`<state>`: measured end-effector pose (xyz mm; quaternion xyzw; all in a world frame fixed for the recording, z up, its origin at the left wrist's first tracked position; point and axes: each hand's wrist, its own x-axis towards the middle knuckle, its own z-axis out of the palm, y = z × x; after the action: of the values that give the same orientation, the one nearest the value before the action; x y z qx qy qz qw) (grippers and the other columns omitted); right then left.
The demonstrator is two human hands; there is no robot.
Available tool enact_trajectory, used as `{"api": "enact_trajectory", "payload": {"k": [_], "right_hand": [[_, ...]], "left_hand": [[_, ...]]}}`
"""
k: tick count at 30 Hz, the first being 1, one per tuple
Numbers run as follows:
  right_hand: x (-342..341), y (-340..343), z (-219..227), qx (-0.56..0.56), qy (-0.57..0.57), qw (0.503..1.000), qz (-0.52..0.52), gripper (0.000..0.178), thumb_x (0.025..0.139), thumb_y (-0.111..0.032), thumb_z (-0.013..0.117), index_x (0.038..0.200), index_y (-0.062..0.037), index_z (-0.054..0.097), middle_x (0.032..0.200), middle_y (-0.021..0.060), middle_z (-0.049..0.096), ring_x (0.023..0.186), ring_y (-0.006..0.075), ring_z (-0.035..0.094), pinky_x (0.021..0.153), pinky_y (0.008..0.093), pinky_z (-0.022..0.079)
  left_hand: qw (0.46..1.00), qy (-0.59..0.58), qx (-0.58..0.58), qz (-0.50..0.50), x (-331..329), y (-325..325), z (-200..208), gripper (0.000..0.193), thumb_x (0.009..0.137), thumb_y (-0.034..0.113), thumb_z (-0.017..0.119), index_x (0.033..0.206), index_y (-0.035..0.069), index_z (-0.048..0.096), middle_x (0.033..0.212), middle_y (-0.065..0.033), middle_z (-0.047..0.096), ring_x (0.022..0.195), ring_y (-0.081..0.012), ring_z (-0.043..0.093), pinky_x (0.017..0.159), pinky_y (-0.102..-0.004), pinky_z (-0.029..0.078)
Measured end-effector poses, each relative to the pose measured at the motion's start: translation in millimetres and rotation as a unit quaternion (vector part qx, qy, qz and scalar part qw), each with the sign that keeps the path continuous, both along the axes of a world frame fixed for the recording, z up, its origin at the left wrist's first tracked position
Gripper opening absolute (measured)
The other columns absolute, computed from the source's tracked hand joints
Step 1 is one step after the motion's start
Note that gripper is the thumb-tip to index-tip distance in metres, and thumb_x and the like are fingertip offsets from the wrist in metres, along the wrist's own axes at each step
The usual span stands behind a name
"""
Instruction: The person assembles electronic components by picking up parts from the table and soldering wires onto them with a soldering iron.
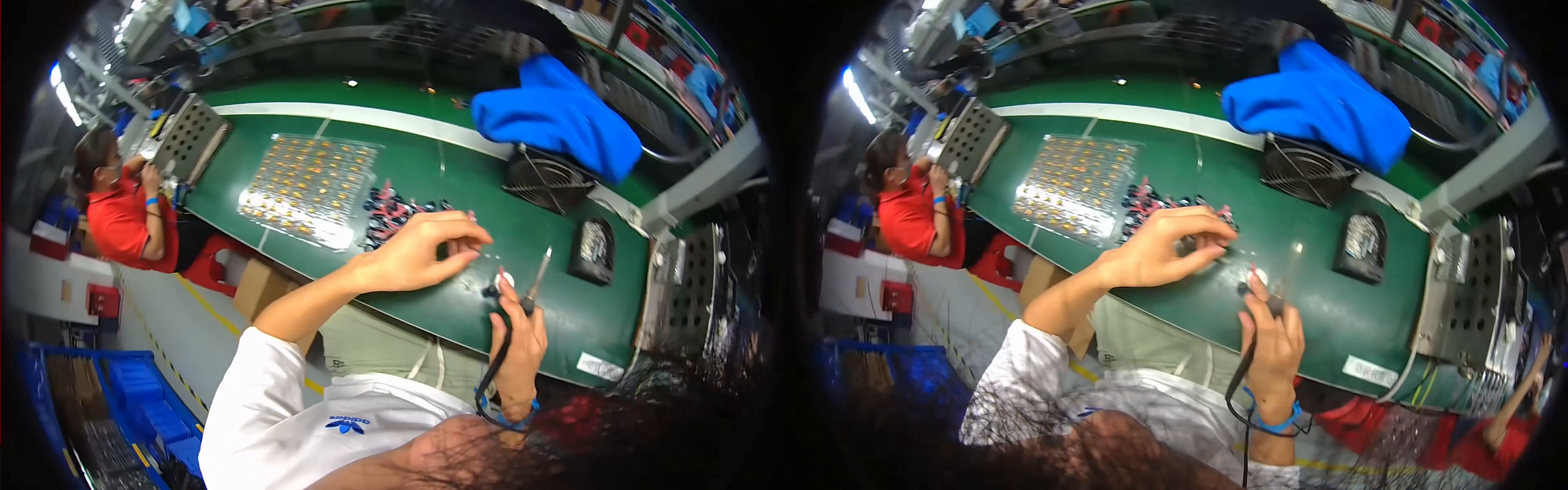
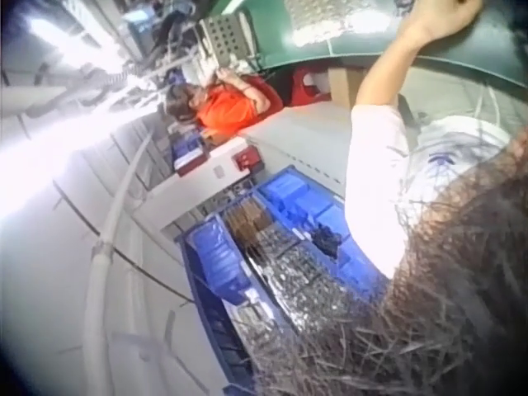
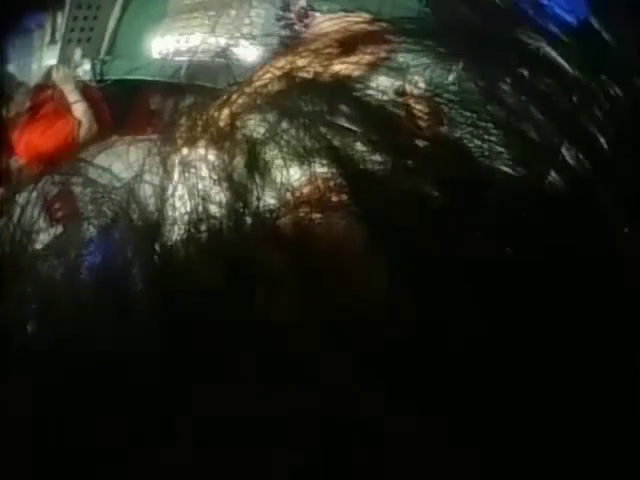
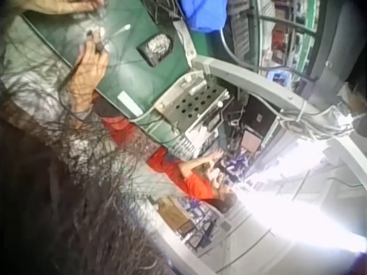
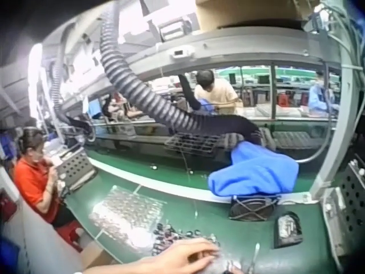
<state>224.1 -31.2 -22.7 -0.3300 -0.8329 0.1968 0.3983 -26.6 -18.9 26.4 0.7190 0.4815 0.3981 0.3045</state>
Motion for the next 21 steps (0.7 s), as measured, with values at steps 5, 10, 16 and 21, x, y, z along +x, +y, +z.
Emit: {"api": "enact_trajectory", "payload": {"k": [5,10,16,21], "right_hand": [[-1.1,-2.1,-0.3,-0.047,0.086,0.995,-0.015,0.046,0.085,0.01,0.069,0.129,-0.0013,0.062,0.136,0.0122,0.069,0.099,0.0305,0.064,0.084,0.0371,0.053],[3.9,-3.9,-2.0,-0.063,0.081,0.994,-0.027,0.05,0.083,0.009,0.069,0.132,-0.0022,0.063,0.135,0.0107,0.069,0.092,0.0273,0.061,0.083,0.0369,0.052],[5.0,-3.5,-6.7,-0.04,0.063,0.997,-0.026,0.05,0.088,-0.002,0.078,0.134,-0.0013,0.058,0.135,0.0152,0.07,0.095,0.0326,0.067,0.078,0.0371,0.056],[2.8,-2.6,-15.3,-0.015,0.113,0.993,-0.012,0.05,0.089,-0.003,0.078,0.135,-0.0017,0.058,0.134,0.0164,0.07,0.095,0.0316,0.067,0.075,0.0362,0.055]], "left_hand": [[0.95,0.192,0.093,0.229,-102.7,-32.7,7.3,0.018,0.091,0.0,0.074,0.11,0.0,0.074,0.099,-0.0144,0.076,0.087,-0.0276,0.074,0.076,-0.0356,0.058],[0.884,0.34,0.089,0.307,-198.7,-52.6,3.0,0.02,0.093,-0.001,0.07,0.113,0.001,0.073,0.109,-0.0167,0.075,0.098,-0.0348,0.073,0.086,-0.0391,0.059],[0.882,0.366,0.076,0.285,-211.2,-63.6,-14.4,0.026,0.094,0.005,0.069,0.119,0.003,0.071,0.115,-0.0177,0.074,0.106,-0.0374,0.071,0.092,-0.0424,0.058],[0.858,0.421,0.057,0.287,-207.5,-62.5,-6.7,0.023,0.094,0.006,0.068,0.117,0.005,0.072,0.107,-0.0155,0.076,0.095,-0.0347,0.074,0.083,-0.0427,0.06]]}}
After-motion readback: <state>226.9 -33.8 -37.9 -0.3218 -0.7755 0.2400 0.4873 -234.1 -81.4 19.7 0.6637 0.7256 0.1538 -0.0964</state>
